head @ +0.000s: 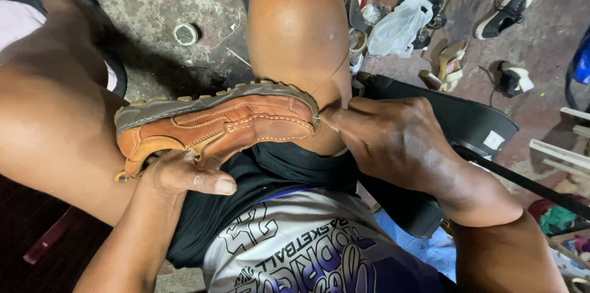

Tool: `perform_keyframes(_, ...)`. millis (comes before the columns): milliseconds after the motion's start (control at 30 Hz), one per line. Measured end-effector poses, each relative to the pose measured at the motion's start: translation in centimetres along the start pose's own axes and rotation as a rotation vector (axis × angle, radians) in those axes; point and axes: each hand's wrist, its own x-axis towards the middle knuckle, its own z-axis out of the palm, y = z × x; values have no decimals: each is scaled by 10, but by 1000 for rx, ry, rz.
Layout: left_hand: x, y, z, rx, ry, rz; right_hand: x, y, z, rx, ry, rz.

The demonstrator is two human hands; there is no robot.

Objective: The person sits on the floor and sews a brown leather shoe using a needle and thread. They repeatedly push the needle through the shoe's upper and pull the thread to stitch the material.

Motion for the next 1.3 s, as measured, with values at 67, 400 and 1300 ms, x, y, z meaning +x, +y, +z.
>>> perform_keyframes(67, 4, 3, 3, 3, -26, 16, 3, -2, 1, -31, -39, 12)
perform_keyframes(400, 8, 13, 10, -20, -41, 44, 19, -2, 17, -97, -82, 41)
perform_keyframes(1300, -78, 4, 62, 820, 894, 195, 25, -65, 53, -136, -174, -372)
